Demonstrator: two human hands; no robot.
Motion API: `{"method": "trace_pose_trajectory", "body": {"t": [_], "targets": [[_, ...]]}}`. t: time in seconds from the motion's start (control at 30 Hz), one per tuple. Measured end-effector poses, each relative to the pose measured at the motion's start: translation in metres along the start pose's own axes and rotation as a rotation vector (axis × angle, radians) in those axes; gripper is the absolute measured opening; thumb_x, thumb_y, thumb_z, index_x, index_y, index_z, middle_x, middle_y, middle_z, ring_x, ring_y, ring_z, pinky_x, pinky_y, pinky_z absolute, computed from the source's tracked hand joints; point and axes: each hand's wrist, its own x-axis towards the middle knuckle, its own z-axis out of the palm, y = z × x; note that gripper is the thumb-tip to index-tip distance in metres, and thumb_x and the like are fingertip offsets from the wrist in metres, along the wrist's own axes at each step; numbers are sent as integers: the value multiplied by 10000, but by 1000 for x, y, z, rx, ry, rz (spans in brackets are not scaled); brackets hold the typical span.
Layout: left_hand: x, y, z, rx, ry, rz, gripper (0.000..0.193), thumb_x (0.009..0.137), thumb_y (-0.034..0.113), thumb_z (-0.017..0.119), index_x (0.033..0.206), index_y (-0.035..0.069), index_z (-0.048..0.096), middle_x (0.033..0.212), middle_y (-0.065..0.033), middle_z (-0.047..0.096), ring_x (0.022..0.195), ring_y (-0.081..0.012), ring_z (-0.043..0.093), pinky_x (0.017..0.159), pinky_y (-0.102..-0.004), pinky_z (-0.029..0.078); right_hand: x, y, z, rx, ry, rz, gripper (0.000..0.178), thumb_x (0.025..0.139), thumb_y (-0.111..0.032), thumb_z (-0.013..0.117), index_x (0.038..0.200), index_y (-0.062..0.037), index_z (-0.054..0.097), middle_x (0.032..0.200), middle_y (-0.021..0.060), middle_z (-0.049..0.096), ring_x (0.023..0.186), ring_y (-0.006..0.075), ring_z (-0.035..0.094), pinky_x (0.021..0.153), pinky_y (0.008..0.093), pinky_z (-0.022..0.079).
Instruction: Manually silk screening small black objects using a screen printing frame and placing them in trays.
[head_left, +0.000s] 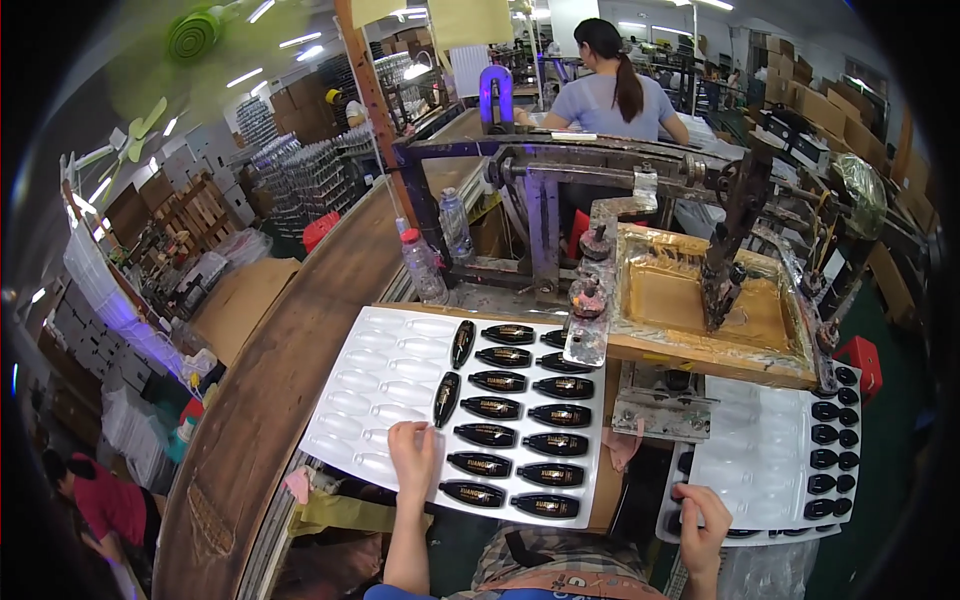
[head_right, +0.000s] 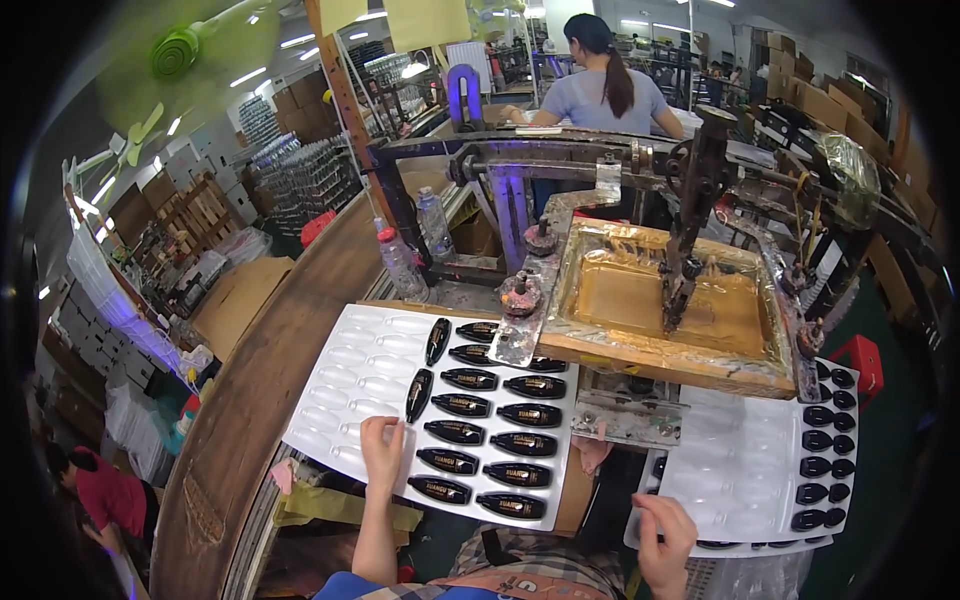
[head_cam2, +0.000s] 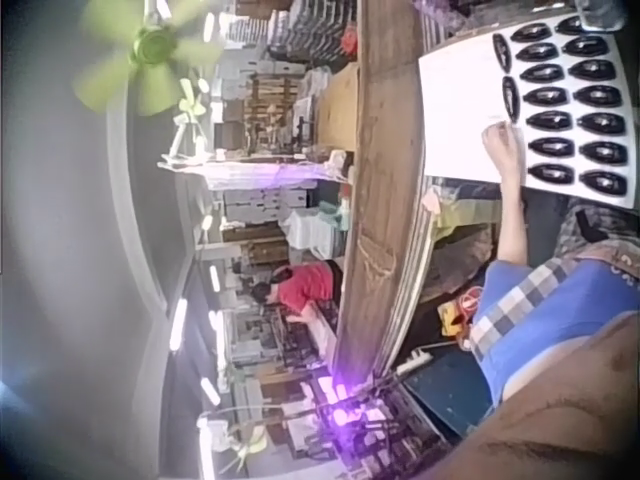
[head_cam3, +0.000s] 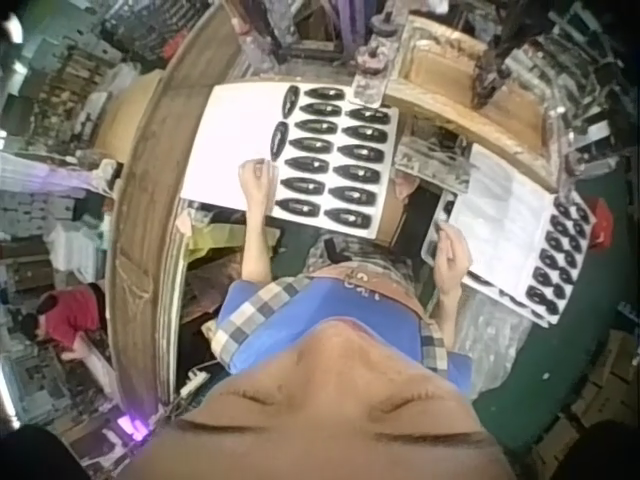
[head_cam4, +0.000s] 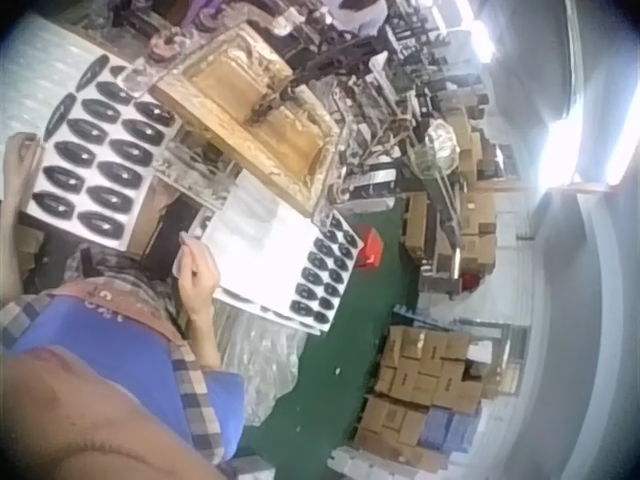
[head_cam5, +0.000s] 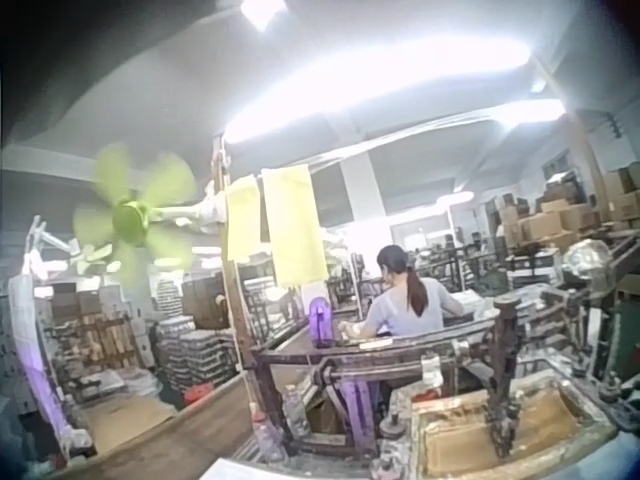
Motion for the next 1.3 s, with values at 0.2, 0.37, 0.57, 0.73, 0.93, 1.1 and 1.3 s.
{"method": "trace_pose_trajectory", "body": {"t": [0.2, 0.37, 0.57, 0.73, 0.93, 1.1, 1.3], "targets": [[-28, -13, -59, 235, -432, 67, 464, 657, -23, 520, 1116, 44, 523, 1227, -210, 402, 1212, -383, 282, 1012, -427, 226, 7, 5, 13, 10, -67, -49, 121, 740, 25, 573, 852, 13, 616, 768, 129, 623, 672, 250, 604, 599, 302, 469], [-38, -3, -76, 207, -792, 6, 711, 629, 80, 623, 1293, 127, 374, 1400, -201, 180, 1312, -374, 75, 1047, -493, 70, 20, 8, 14, 2, -127, -96, 131, 740, 0, 592, 868, -3, 620, 791, 126, 626, 686, 262, 605, 597, 313, 470], [-39, -8, -68, 312, -748, 93, 818, 535, 203, 790, 1257, 102, 420, 1389, -192, 228, 1306, -384, 98, 1045, -478, 109, 17, 12, 12, 26, -134, -111, 131, 745, -14, 597, 874, -5, 620, 770, 117, 622, 672, 254, 597, 584, 310, 456], [-34, -6, -73, 91, -731, 60, 718, 529, 172, 792, 1175, 44, 505, 1356, -209, 293, 1302, -376, 133, 1032, -430, 200, 13, 17, 10, 5, -133, -98, 133, 744, -7, 596, 874, 2, 623, 760, 122, 622, 653, 249, 592, 571, 305, 450], [-28, -15, -67, 42, -729, 63, 719, 527, 153, 792, 1174, 36, 502, 1346, -220, 304, 1301, -376, 138, 1031, -426, 199, 12, 20, 16, 5, -124, -111, 115, 762, -52, 593, 869, -16, 620, 766, 115, 621, 672, 258, 596, 593, 313, 463], [-26, -18, -55, 96, -723, 182, 670, 599, 119, 750, 1199, 33, 464, 1325, -199, 346, 1287, -343, 207, 1031, -407, 209, 10, 28, 10, -21, -123, -147, 124, 771, -77, 587, 881, -27, 617, 803, 108, 620, 691, 259, 595, 600, 317, 467], [-29, -24, -64, 53, -850, 24, 842, 712, 143, 714, 1374, 112, 193, 1439, -158, 15, 1313, -288, 140, 1059, -387, 178, 10, 38, -23, -171, -29, -256, 166, 764, -76, 605, 915, -7, 607, 803, 104, 618, 682, 245, 591, 598, 318, 477]]}}
